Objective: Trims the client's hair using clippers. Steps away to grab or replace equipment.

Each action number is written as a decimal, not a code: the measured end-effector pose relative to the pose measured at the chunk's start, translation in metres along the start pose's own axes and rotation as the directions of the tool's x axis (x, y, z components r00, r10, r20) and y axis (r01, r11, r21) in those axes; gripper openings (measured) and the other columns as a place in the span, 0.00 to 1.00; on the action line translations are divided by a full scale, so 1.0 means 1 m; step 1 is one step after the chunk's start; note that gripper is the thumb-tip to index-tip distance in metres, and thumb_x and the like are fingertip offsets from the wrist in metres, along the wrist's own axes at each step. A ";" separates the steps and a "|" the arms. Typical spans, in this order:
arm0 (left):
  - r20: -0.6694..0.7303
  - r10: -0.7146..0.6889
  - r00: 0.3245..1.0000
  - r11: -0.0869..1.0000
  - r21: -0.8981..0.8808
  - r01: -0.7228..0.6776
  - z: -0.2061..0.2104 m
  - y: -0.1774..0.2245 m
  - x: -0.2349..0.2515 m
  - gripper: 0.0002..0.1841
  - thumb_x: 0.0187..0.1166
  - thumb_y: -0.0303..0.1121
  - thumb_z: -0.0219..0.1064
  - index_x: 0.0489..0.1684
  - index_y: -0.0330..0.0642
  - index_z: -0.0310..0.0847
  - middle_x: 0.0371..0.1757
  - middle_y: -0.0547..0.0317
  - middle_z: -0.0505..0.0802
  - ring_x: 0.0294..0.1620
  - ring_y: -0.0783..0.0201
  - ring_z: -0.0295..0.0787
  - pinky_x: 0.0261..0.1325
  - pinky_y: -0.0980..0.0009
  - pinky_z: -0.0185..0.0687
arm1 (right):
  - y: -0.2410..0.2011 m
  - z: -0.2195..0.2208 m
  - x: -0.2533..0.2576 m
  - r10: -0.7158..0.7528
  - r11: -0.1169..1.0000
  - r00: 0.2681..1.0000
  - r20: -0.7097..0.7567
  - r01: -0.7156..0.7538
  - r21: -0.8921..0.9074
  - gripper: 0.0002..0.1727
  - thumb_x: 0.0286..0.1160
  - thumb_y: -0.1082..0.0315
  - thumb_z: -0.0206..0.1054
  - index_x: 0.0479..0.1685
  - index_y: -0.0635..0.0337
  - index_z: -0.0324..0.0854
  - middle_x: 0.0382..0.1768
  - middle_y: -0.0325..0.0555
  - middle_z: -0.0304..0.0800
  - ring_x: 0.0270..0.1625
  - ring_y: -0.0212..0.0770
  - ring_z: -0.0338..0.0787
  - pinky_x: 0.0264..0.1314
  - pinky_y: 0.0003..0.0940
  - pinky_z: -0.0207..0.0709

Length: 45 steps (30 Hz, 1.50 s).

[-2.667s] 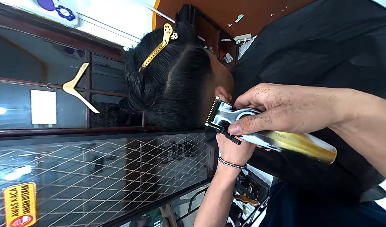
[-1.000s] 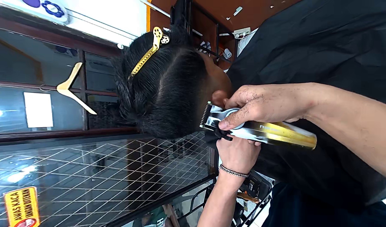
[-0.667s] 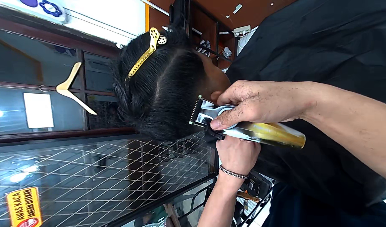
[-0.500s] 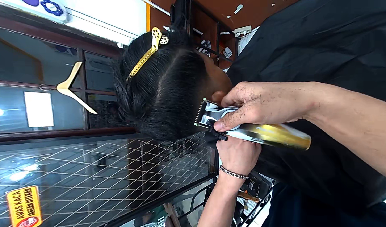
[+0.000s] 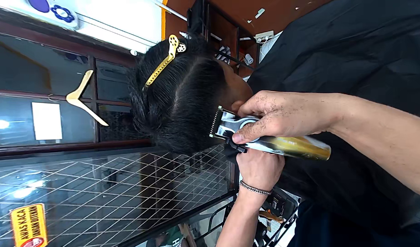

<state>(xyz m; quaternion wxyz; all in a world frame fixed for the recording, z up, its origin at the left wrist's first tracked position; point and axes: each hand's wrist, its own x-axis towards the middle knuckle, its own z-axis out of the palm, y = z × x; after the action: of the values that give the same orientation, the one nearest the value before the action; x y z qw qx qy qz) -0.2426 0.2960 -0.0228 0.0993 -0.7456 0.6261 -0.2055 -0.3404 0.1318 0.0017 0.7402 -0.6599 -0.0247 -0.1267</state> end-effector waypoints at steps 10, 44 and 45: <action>-0.041 0.064 0.997 0.998 0.002 -0.064 0.003 -0.002 -0.004 0.11 0.63 0.45 0.73 0.19 0.48 0.87 0.21 0.57 0.91 0.27 0.52 0.92 0.20 0.54 0.75 | -0.002 0.008 -0.006 0.030 0.988 0.999 0.011 -0.028 -0.154 0.15 0.79 0.55 0.72 0.33 0.56 0.81 0.20 0.34 0.80 0.21 0.22 0.78 0.23 0.18 0.68; -0.085 0.057 0.995 0.995 -0.078 -0.063 0.004 -0.006 -0.008 0.15 0.60 0.48 0.76 0.25 0.44 0.91 0.28 0.51 0.95 0.35 0.49 0.95 0.32 0.49 0.81 | -0.015 0.039 -0.007 0.093 0.931 0.976 -0.197 -0.155 -0.330 0.20 0.75 0.48 0.74 0.36 0.57 0.83 0.19 0.35 0.81 0.23 0.29 0.83 0.23 0.27 0.73; -0.073 0.060 0.996 0.996 -0.058 -0.064 0.005 -0.006 -0.008 0.15 0.61 0.48 0.75 0.24 0.44 0.90 0.28 0.51 0.94 0.34 0.49 0.95 0.29 0.49 0.81 | -0.014 0.036 -0.008 0.081 0.947 0.979 -0.185 -0.133 -0.291 0.19 0.76 0.49 0.74 0.38 0.57 0.83 0.21 0.35 0.82 0.24 0.28 0.84 0.25 0.26 0.74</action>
<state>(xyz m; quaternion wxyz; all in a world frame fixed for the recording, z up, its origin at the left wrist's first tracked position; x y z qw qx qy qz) -0.2365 0.3046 -0.0261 0.0610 -0.7205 0.6581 -0.2099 -0.3469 0.1671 0.0181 0.6359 -0.7522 0.0943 -0.1444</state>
